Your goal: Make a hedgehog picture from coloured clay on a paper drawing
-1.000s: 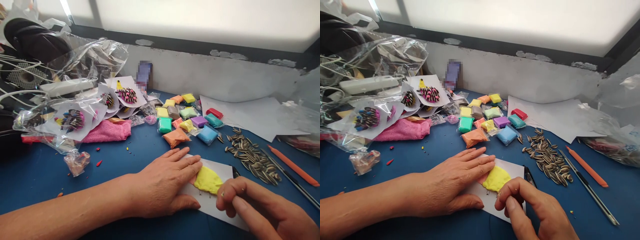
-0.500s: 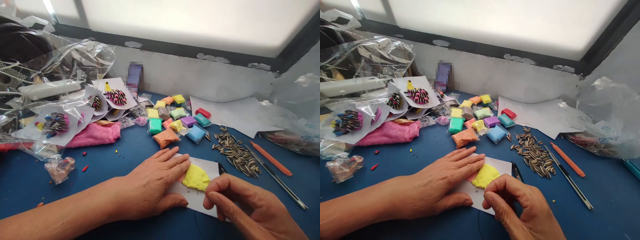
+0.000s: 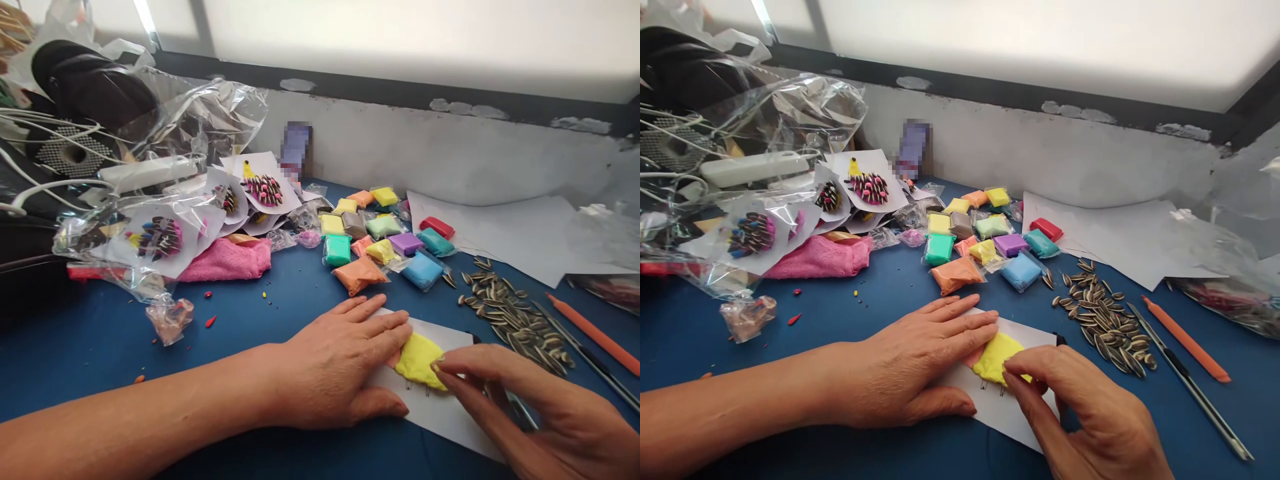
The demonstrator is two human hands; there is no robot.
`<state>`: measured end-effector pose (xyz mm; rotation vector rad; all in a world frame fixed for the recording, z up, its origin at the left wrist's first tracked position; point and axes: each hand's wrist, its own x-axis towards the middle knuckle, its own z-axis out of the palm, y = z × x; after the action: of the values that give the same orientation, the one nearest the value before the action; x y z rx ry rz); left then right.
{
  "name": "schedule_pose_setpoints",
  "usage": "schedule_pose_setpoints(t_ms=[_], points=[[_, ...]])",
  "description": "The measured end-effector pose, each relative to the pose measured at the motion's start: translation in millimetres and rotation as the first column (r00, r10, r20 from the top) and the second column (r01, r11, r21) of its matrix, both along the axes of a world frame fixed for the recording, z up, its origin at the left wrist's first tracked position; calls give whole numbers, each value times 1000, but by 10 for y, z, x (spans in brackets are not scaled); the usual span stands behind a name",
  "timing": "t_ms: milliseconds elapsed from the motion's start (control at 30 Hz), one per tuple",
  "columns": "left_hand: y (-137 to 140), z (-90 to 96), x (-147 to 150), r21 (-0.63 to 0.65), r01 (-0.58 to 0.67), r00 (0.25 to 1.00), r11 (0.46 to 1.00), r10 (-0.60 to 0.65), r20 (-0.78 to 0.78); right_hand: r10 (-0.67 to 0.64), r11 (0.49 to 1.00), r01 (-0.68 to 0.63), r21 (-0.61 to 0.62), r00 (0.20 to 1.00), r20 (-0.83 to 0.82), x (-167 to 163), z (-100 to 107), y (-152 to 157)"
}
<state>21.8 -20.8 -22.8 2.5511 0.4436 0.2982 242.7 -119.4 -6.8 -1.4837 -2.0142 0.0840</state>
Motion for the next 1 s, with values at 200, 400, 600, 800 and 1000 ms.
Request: schedule_pose_setpoints(t_ms=[200,400,600,800,1000], points=[[4,-1,-1,20,9,1000,1000,-9,-2,127,990,-134,45,983,131,-122,103,121],[1,-3,-5,18,14,1000,1000,-14,5,105,993,-113,41,981,166,-149,16,117],[8,-7,3,28,14,1000,999,-14,-6,153,987,-158,4,963,221,-163,-16,110],[8,-18,-2,38,19,1000,999,-19,-5,152,983,-176,44,932,330,-135,-40,52],[11,-10,-8,41,18,999,999,-17,-27,113,969,-192,153,900,421,-12,-91,-7]])
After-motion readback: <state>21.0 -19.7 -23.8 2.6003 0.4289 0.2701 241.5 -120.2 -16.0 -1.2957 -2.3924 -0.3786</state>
